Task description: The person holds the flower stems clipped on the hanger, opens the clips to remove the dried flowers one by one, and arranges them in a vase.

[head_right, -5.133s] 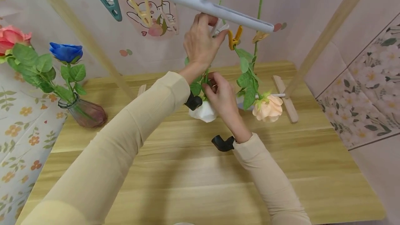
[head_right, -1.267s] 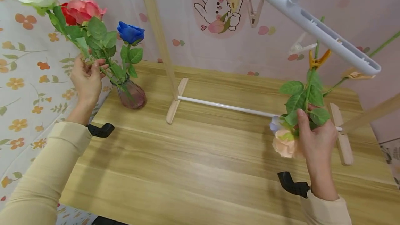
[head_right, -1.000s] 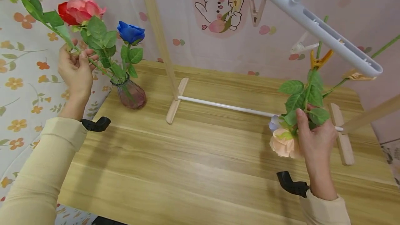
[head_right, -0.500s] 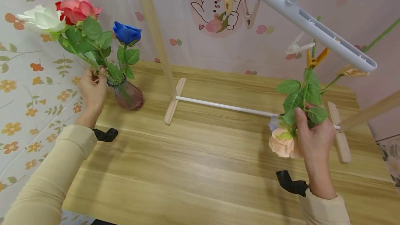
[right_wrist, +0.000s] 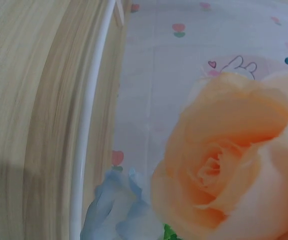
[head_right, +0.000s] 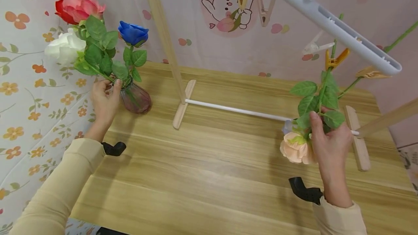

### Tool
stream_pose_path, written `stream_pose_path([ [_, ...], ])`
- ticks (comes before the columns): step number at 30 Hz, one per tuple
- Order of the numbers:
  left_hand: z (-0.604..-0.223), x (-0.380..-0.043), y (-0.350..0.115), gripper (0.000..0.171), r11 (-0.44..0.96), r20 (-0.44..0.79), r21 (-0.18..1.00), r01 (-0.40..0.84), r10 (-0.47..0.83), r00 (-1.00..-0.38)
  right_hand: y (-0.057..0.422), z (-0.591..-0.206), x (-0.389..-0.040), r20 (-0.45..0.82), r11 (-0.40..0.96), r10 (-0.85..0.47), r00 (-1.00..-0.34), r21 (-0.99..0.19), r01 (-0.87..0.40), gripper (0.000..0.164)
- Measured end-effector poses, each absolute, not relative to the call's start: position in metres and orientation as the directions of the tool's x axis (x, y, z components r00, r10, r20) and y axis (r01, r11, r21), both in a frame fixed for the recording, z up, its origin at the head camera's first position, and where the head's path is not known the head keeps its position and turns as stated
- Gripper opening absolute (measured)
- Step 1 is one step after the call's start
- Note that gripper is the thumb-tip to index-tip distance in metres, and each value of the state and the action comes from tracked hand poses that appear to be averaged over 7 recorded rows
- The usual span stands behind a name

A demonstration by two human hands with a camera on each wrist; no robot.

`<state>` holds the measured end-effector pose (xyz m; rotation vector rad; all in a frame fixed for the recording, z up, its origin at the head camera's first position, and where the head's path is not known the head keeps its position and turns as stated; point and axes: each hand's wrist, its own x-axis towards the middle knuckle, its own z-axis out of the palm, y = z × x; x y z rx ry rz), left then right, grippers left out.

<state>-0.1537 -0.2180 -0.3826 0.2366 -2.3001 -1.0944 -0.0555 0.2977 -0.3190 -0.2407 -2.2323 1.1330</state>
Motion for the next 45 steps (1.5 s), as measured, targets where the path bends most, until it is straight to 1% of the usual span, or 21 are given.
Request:
stream_pose_path([
  [3, -0.386, -0.157, -0.218, 0.033, 0.616, 0.440, 0.781, 0.104, -0.424, -0.791, 0.299, -0.318, -0.050, 0.447, 0.613, 0.433, -0.783, -0.782, -0.108, 0.024],
  [6, -0.388, -0.156, -0.221, 0.031, 0.593, 0.423, 0.801, 0.080, -0.466, -0.778, 0.298, -0.318, -0.046, 0.449, 0.591, 0.437, -0.779, -0.796, -0.128, 0.022],
  [8, -0.389, -0.151, -0.224, 0.030, 0.560, 0.393, 0.826, 0.055, -0.505, -0.768, 0.295, -0.319, -0.044, 0.465, 0.588, 0.422, -0.778, -0.794, -0.156, 0.021],
  [10, -0.389, -0.141, -0.227, 0.030, 0.521, 0.382, 0.852, 0.057, -0.544, -0.747, 0.289, -0.320, -0.045, 0.471, 0.580, 0.395, -0.789, -0.793, -0.183, 0.022],
  [12, -0.386, -0.129, -0.227, 0.029, 0.492, 0.409, 0.864, 0.107, -0.563, -0.718, 0.279, -0.320, -0.048, 0.478, 0.587, 0.362, -0.800, -0.783, -0.203, 0.024],
  [14, -0.379, -0.118, -0.224, 0.025, 0.490, 0.476, 0.849, 0.200, -0.543, -0.692, 0.268, -0.321, -0.054, 0.494, 0.591, 0.327, -0.805, -0.772, -0.234, 0.025],
  [16, -0.367, -0.113, -0.213, 0.020, 0.509, 0.572, 0.798, 0.323, -0.469, -0.674, 0.257, -0.321, -0.058, 0.494, 0.585, 0.307, -0.813, -0.772, -0.248, 0.026],
  [18, -0.353, -0.114, -0.194, 0.016, 0.508, 0.652, 0.735, 0.448, -0.350, -0.673, 0.249, -0.323, -0.061, 0.499, 0.574, 0.295, -0.815, -0.774, -0.267, 0.026],
  [20, -0.339, -0.119, -0.168, 0.014, 0.471, 0.710, 0.676, 0.567, -0.210, -0.672, 0.244, -0.325, -0.060, 0.494, 0.569, 0.297, -0.817, -0.779, -0.264, 0.026],
  [23, -0.322, -0.126, -0.123, 0.013, 0.372, 0.735, 0.629, 0.683, 0.001, -0.678, 0.239, -0.328, -0.061, 0.490, 0.574, 0.294, -0.821, -0.777, -0.258, 0.025],
  [26, -0.311, -0.134, -0.076, 0.014, 0.264, 0.716, 0.627, 0.733, 0.173, -0.676, 0.234, -0.329, -0.062, 0.499, 0.575, 0.282, -0.820, -0.772, -0.272, 0.024],
  [28, -0.305, -0.139, -0.048, 0.017, 0.202, 0.674, 0.659, 0.724, 0.269, -0.688, 0.231, -0.329, -0.063, 0.498, 0.580, 0.276, -0.822, -0.768, -0.271, 0.024],
  [31, -0.294, -0.146, -0.011, 0.022, 0.145, 0.568, 0.746, 0.649, 0.369, -0.736, 0.225, -0.330, -0.064, 0.487, 0.581, 0.269, -0.831, -0.770, -0.263, 0.024],
  [34, -0.281, -0.155, 0.018, 0.027, 0.148, 0.458, 0.814, 0.562, 0.431, -0.778, 0.218, -0.332, -0.065, 0.482, 0.573, 0.262, -0.836, -0.774, -0.267, 0.023],
  [39, -0.262, -0.173, 0.050, 0.032, 0.227, 0.349, 0.852, 0.471, 0.425, -0.836, 0.208, -0.334, -0.066, 0.490, 0.539, 0.237, -0.839, -0.785, -0.305, 0.024],
  [43, -0.253, -0.180, 0.066, 0.035, 0.328, 0.285, 0.844, 0.425, 0.397, -0.872, 0.202, -0.335, -0.066, 0.496, 0.527, 0.223, -0.839, -0.786, -0.325, 0.023],
  [45, -0.251, -0.181, 0.073, 0.037, 0.377, 0.276, 0.826, 0.418, 0.377, -0.884, 0.202, -0.336, -0.066, 0.500, 0.530, 0.226, -0.836, -0.783, -0.325, 0.023],
])
